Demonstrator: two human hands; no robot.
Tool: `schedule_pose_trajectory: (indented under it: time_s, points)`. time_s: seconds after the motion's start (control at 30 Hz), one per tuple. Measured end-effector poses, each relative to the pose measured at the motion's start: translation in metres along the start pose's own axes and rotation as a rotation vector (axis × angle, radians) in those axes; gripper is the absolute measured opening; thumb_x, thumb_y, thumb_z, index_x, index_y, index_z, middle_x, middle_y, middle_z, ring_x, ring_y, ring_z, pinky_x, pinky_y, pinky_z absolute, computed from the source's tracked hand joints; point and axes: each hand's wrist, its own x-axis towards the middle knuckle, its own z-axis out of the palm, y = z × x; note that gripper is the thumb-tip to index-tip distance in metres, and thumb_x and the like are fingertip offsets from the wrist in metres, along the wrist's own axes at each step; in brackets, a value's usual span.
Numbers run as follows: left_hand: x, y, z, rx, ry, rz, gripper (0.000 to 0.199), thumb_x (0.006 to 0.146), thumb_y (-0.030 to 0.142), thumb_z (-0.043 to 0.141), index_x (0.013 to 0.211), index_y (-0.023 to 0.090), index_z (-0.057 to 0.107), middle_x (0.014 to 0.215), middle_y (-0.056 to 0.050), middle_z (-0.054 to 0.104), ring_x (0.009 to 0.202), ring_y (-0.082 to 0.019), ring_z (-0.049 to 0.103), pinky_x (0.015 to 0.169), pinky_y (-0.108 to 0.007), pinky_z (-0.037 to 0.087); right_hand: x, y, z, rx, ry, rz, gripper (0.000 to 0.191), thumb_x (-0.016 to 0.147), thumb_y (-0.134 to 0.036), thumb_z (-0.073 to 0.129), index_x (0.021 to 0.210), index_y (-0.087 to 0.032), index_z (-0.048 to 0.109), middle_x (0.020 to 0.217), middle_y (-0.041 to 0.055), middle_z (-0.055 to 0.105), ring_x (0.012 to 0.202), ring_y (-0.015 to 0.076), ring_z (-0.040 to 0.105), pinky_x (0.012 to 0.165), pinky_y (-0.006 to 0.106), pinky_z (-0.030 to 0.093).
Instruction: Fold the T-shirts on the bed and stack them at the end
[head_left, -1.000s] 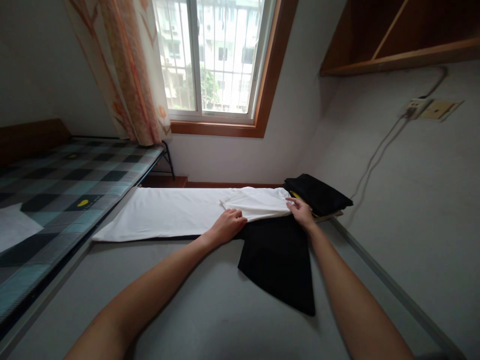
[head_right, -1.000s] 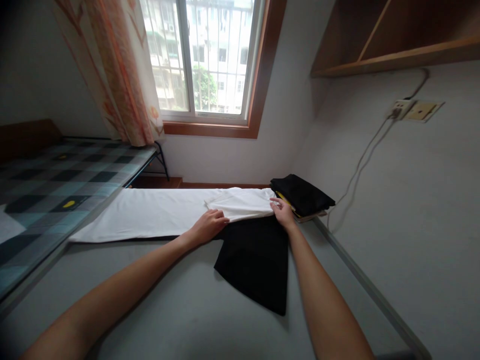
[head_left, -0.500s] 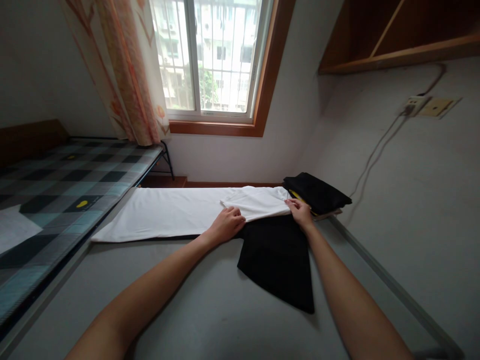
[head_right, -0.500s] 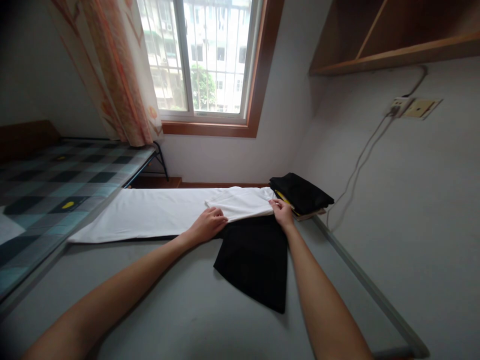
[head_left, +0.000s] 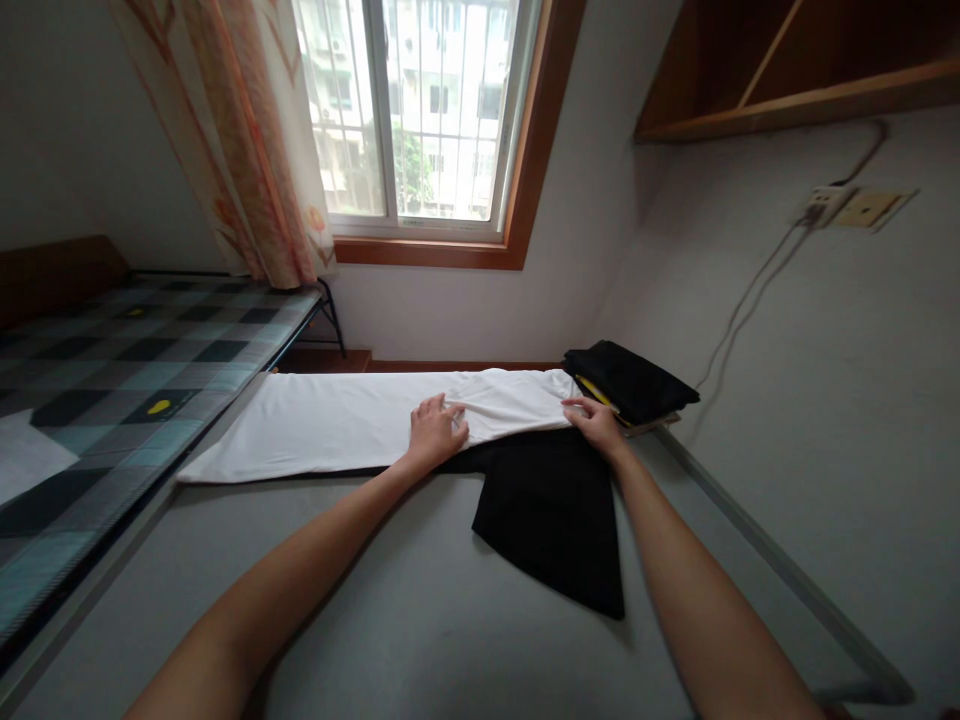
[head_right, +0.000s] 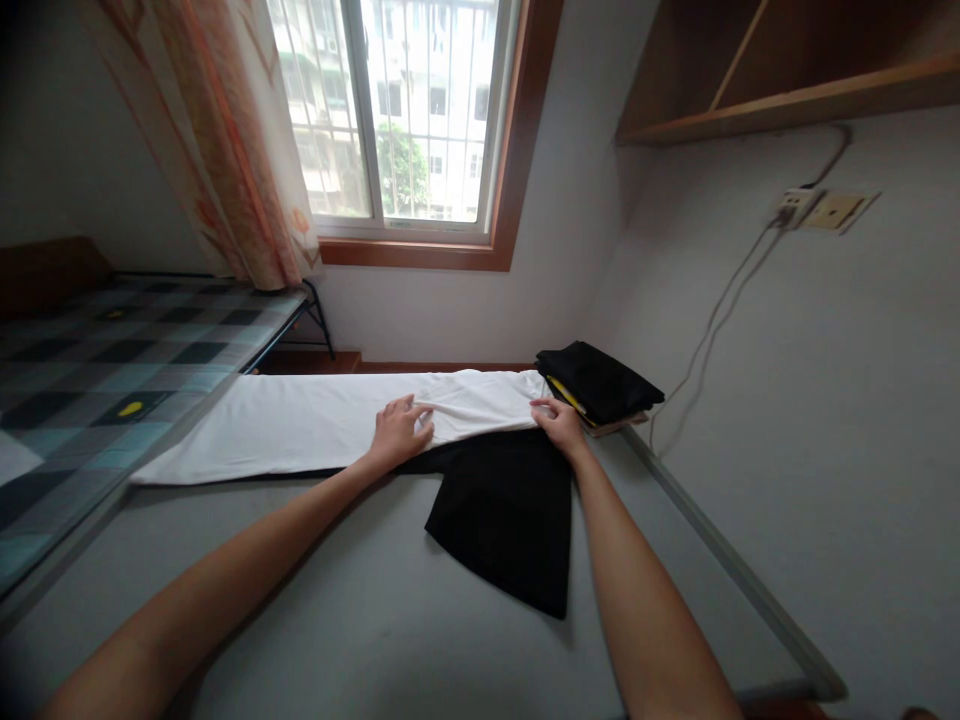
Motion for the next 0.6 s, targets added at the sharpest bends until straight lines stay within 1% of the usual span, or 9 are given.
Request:
schedule_pose_trajectory:
  time_s: [0.1,0.17,0.27,0.37,0.43,0.5,0.57,0.6]
  points:
    - [0.008,-0.004,-0.004,-0.002,-0.044,-0.053,0.045,0.087,0.04,0.053,0.129,0.026,0.058,0.141,-0.012,0.051,0.128,-0.031,0.044,0.104,-0.046,0.035,-0.001,0.001,0.003,-0.036,0.005,-0.005,0.037,0.065,-0.04,0.057,0.086,-0.014,0.074,0.085,0.0074,0.072,0.075,0.0219,0.061,0.074,0.033,0.047]
    - [0.019,-0.006,-0.007,0.001,-0.069,-0.08,0.05,0.087,0.041,0.051,0.134,0.024,0.053,0.136,-0.013,0.054,0.124,-0.032,0.047,0.102,-0.047,0.037,-0.002,0.001,0.004,-0.05,0.01,-0.008,0.037,0.066,-0.039,0.055,0.085,-0.014,0.074,0.084,0.008,0.072,0.075,0.0221,0.061,0.073,0.033,0.047]
    - [0.044,-0.006,-0.011,0.02,-0.136,-0.12,0.055,0.085,0.043,0.052,0.136,0.022,0.05,0.13,-0.016,0.057,0.121,-0.035,0.049,0.099,-0.05,0.038,-0.003,0.001,0.005,-0.092,0.029,-0.014,0.035,0.067,-0.038,0.054,0.085,-0.015,0.074,0.083,0.0077,0.072,0.075,0.0219,0.062,0.074,0.032,0.047]
    - [0.075,-0.005,-0.011,-0.02,-0.213,-0.169,0.057,0.083,0.045,0.055,0.134,0.022,0.05,0.131,-0.016,0.058,0.124,-0.036,0.049,0.1,-0.051,0.038,-0.003,0.001,0.005,-0.153,0.02,-0.002,0.036,0.069,-0.038,0.054,0.088,-0.015,0.075,0.079,0.0067,0.072,0.069,0.0203,0.06,0.071,0.032,0.047]
    - [0.094,-0.002,-0.008,-0.081,-0.247,-0.162,0.054,0.081,0.043,0.057,0.131,0.022,0.052,0.129,-0.014,0.06,0.122,-0.033,0.051,0.1,-0.046,0.039,-0.003,0.001,0.004,-0.172,0.008,0.004,0.035,0.07,-0.036,0.053,0.089,-0.015,0.075,0.08,0.0066,0.072,0.069,0.0202,0.061,0.071,0.031,0.048]
    - [0.108,0.001,-0.003,-0.127,-0.258,-0.12,0.047,0.081,0.038,0.059,0.125,0.021,0.057,0.126,-0.011,0.063,0.119,-0.029,0.055,0.098,-0.038,0.041,-0.004,0.001,0.004,-0.174,0.001,0.007,0.031,0.072,-0.033,0.054,0.088,-0.017,0.075,0.084,0.0066,0.073,0.075,0.021,0.064,0.075,0.031,0.048]
    - [0.117,0.005,0.002,-0.15,-0.257,-0.075,0.038,0.08,0.031,0.061,0.116,0.023,0.062,0.124,-0.008,0.065,0.114,-0.024,0.058,0.095,-0.031,0.043,-0.004,0.001,0.004,-0.172,-0.002,0.012,0.028,0.072,-0.03,0.054,0.088,-0.019,0.074,0.088,0.0062,0.074,0.081,0.0214,0.065,0.08,0.032,0.049]
    - [0.12,0.008,0.005,-0.158,-0.257,-0.06,0.034,0.078,0.028,0.062,0.112,0.023,0.064,0.122,-0.007,0.066,0.111,-0.023,0.06,0.093,-0.029,0.044,-0.004,0.0,0.004,-0.172,-0.004,0.014,0.027,0.073,-0.029,0.054,0.088,-0.019,0.074,0.09,0.0061,0.074,0.082,0.0214,0.066,0.081,0.032,0.049]
